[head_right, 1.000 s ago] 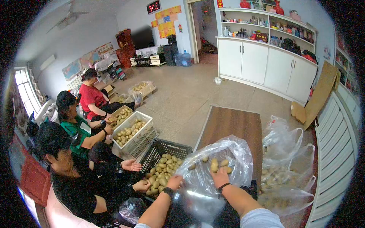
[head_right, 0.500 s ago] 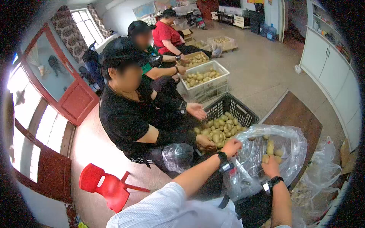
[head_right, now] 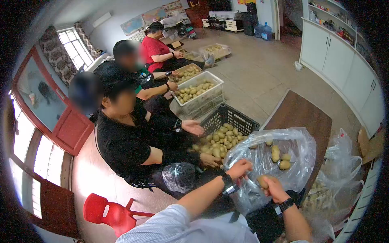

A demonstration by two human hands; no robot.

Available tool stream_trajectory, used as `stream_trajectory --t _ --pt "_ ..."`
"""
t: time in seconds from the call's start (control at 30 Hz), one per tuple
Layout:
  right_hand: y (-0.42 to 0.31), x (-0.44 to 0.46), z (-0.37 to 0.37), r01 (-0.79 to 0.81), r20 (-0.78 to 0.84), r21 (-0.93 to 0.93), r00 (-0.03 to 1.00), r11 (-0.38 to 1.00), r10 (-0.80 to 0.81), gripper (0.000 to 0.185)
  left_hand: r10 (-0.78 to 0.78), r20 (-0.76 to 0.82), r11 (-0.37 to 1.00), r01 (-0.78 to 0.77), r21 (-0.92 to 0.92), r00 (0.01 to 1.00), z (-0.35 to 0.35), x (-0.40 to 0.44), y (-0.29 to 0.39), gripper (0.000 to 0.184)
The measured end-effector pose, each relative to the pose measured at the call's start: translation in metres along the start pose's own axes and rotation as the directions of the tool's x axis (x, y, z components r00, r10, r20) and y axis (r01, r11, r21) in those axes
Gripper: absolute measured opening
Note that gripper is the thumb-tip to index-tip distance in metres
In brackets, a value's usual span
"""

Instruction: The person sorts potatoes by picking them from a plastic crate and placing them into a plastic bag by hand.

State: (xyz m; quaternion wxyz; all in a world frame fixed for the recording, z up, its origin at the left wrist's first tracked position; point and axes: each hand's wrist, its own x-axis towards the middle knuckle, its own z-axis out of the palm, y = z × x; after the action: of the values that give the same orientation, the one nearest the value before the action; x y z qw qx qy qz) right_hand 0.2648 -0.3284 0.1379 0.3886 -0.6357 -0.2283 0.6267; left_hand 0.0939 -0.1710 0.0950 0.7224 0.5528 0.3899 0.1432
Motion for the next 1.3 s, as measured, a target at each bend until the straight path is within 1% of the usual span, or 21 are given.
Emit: stream_trajectory --t 0.03,0.2,0.3,0.37,0.4,0.47,0.6,0.63,0.67,0.7,0.73,0.77,0.87,0.9,0.97,1.0,1.07,1.13,1.2,1.23,1.3 --pt "0.009 0.010 0.000 0.037 0.009 0.008 0.999 0.999 -0.038 0.031 -0.036 0.050 0.999 0.036 -0.005 0.998 0.002 -0.004 0.003 0.039" --pt "0.007 0.028 0.019 0.002 0.031 0.147 0.999 0.989 -0.007 0.033 -0.108 0.195 0.994 0.110 0.001 0.975 0.008 -0.012 0.008 0.044" --pt "0.011 0.039 0.024 0.087 0.020 0.131 0.996 0.988 -0.091 0.038 -0.145 0.253 0.987 0.158 -0.033 0.957 0.006 -0.014 0.012 0.042" --pt "0.007 0.042 0.028 0.184 0.023 0.043 0.982 0.982 -0.185 0.039 -0.145 0.327 0.982 0.177 -0.069 0.934 0.002 -0.012 0.014 0.039" --pt "0.006 0.043 0.028 0.180 0.020 0.044 0.983 0.983 -0.181 0.039 -0.148 0.330 0.981 0.181 -0.071 0.932 0.001 -0.009 0.012 0.039" --pt "0.005 0.046 0.028 0.296 0.031 -0.101 0.955 0.950 -0.295 0.039 -0.105 0.311 0.979 0.153 -0.134 0.944 -0.001 -0.002 0.009 0.038" --pt "-0.004 0.047 0.029 0.300 -0.082 -0.131 0.946 0.945 -0.312 0.036 -0.104 0.354 0.962 0.185 -0.203 0.929 -0.008 0.001 0.014 0.040" --pt "-0.008 0.046 0.031 0.320 -0.100 -0.114 0.938 0.940 -0.332 0.036 -0.074 0.316 0.962 0.152 -0.229 0.946 -0.009 -0.002 0.018 0.040" --pt "-0.009 0.042 0.030 0.336 -0.122 -0.098 0.930 0.937 -0.346 0.036 -0.077 0.369 0.947 0.184 -0.262 0.926 -0.014 0.004 0.015 0.039" --pt "-0.008 0.043 0.029 0.311 -0.143 -0.095 0.936 0.946 -0.322 0.036 -0.032 0.270 0.938 0.122 -0.324 0.962 -0.012 0.009 0.008 0.038" --pt "-0.004 0.050 0.026 0.332 -0.136 -0.079 0.930 0.940 -0.340 0.036 -0.021 0.253 0.929 0.113 -0.352 0.967 -0.016 0.013 0.006 0.036" --pt "0.002 0.054 0.022 0.357 -0.127 -0.065 0.923 0.932 -0.362 0.036 -0.093 0.174 0.903 0.156 -0.401 0.980 -0.017 0.016 0.008 0.033" --pt "0.012 0.062 0.013 0.357 -0.135 -0.126 0.918 0.926 -0.373 0.035 -0.065 0.118 0.813 0.121 -0.570 0.991 -0.031 0.028 0.002 0.033" --pt "0.015 0.063 0.011 0.332 -0.151 -0.123 0.925 0.935 -0.348 0.033 -0.066 0.122 0.814 0.124 -0.567 0.990 -0.035 0.029 0.003 0.033" --pt "0.023 0.069 0.003 0.303 -0.169 -0.141 0.931 0.943 -0.325 0.032 0.027 0.010 0.715 -0.012 -0.699 1.000 -0.042 0.030 0.004 0.032" --pt "0.027 0.070 -0.002 0.276 -0.185 -0.160 0.935 0.948 -0.303 0.031 0.028 0.009 0.717 -0.014 -0.697 1.000 -0.043 0.031 0.003 0.032" --pt "0.032 0.073 -0.007 0.248 -0.199 -0.113 0.943 0.962 -0.267 0.030 0.041 -0.098 0.619 -0.103 -0.778 0.994 -0.053 0.035 0.003 0.031" --pt "0.032 0.077 -0.006 0.229 -0.204 -0.069 0.950 0.971 -0.238 0.029 0.061 -0.085 0.573 -0.105 -0.813 0.994 -0.069 0.049 -0.006 0.031" --pt "0.034 0.077 -0.005 0.196 -0.230 -0.137 0.947 0.971 -0.224 0.025 -0.015 -0.226 0.484 -0.191 -0.854 0.974 -0.076 0.051 -0.007 0.030" --pt "0.036 0.078 -0.003 0.199 -0.228 -0.149 0.946 0.969 -0.229 0.023 -0.013 -0.233 0.482 -0.199 -0.853 0.972 -0.079 0.052 -0.008 0.030" --pt "0.040 0.081 0.000 0.208 -0.223 -0.191 0.943 0.959 -0.249 0.023 -0.144 -0.321 0.338 -0.259 -0.905 0.936 -0.083 0.051 -0.007 0.028"
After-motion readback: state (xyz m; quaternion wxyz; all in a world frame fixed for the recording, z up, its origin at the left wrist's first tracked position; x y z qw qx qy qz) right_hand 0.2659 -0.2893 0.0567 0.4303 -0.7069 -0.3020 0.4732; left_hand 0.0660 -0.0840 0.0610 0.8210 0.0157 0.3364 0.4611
